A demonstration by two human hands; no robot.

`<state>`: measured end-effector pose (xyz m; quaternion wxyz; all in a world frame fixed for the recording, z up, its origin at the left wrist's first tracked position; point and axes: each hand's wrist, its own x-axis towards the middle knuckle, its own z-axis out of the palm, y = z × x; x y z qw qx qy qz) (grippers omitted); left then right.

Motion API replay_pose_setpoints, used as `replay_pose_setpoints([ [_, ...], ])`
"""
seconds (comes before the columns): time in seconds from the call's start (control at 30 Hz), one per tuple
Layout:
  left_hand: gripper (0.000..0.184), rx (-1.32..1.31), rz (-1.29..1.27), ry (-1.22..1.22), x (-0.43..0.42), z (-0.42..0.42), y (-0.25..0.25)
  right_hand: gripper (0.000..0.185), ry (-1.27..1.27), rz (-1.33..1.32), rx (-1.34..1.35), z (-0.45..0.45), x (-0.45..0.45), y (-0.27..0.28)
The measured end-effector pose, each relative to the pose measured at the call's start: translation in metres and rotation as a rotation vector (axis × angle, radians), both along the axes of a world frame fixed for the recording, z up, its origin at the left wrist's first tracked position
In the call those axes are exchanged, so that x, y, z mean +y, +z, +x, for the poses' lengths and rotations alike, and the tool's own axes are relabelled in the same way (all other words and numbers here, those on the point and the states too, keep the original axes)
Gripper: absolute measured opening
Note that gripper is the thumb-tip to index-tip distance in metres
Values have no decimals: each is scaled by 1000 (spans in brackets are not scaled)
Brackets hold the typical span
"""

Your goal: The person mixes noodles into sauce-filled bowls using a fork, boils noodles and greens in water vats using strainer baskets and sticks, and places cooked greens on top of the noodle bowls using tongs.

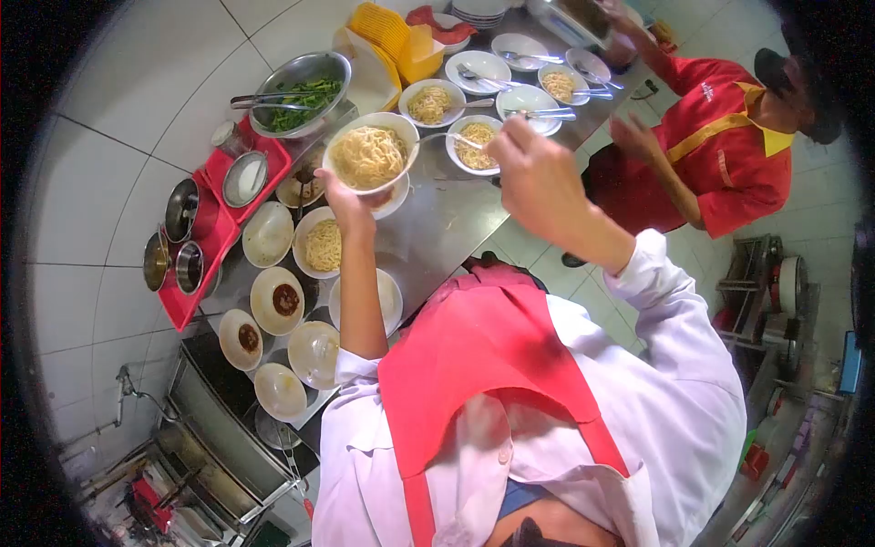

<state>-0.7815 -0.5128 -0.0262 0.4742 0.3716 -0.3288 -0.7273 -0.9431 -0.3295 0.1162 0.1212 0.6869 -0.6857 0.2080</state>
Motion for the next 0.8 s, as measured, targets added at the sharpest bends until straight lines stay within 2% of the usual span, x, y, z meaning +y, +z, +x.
replay_pose_setpoints([
  [0.03, 71, -28, -74, -6, 3, -2, 0, 14, -39, -64, -58, -5, -5, 8],
  [0.1, 70, -31, -82, -15, 10, -14, -7, 7, -97, -1, -32, -21, -25, 8],
  [0.17, 69, -32, -96, -26, 21, -27, -8, 4, -255, 397, 85, -33, -47, 6],
  [0.2, 68, -48, -130, -83, 31, -36, -4, 4, -263, 396, 86, -43, -57, -6],
  [0.27, 67, 2, -108, -145, 31, -49, -8, 4, -21, 228, -119, -54, -70, -34],
  [0.3, 67, 3, -108, -140, 29, -50, -14, 4, -17, 228, -117, -58, -69, -37],
  [0.37, 66, 3, 78, -186, 28, -48, -13, 3, 109, 89, -30, -60, -54, -38],
  [0.43, 66, 61, 118, -125, 20, -48, -18, 5, 120, 64, 51, -56, -42, -34],
  [0.5, 65, 101, 52, -136, 12, -48, -17, 10, 102, 251, 106, -52, -35, -33],
  [0.53, 64, 115, 69, -153, 14, -51, -19, 3, 79, 151, 42, -59, -44, -52],
  [0.57, 64, 110, 73, -160, 18, -54, -21, 3, 72, 154, 36, -59, -41, -48],
  [0.63, 65, 86, -74, -117, 12, -60, -24, 3, -6, -27, -14, -61, -42, -17],
  [0.67, 67, 77, -99, -114, 12, -60, -23, 6, -85, 1, -41, -57, -31, 6],
  [0.7, 67, 72, -93, -117, 16, -58, -22, 6, -87, 7, -47, -58, -31, 5],
  [0.77, 69, 81, -74, -166, 16, -65, -17, 8, -337, 211, 136, -66, -40, 3],
  [0.8, 69, 77, -73, -182, 17, -71, -19, 12, -260, 271, 28, -82, -53, -25],
])
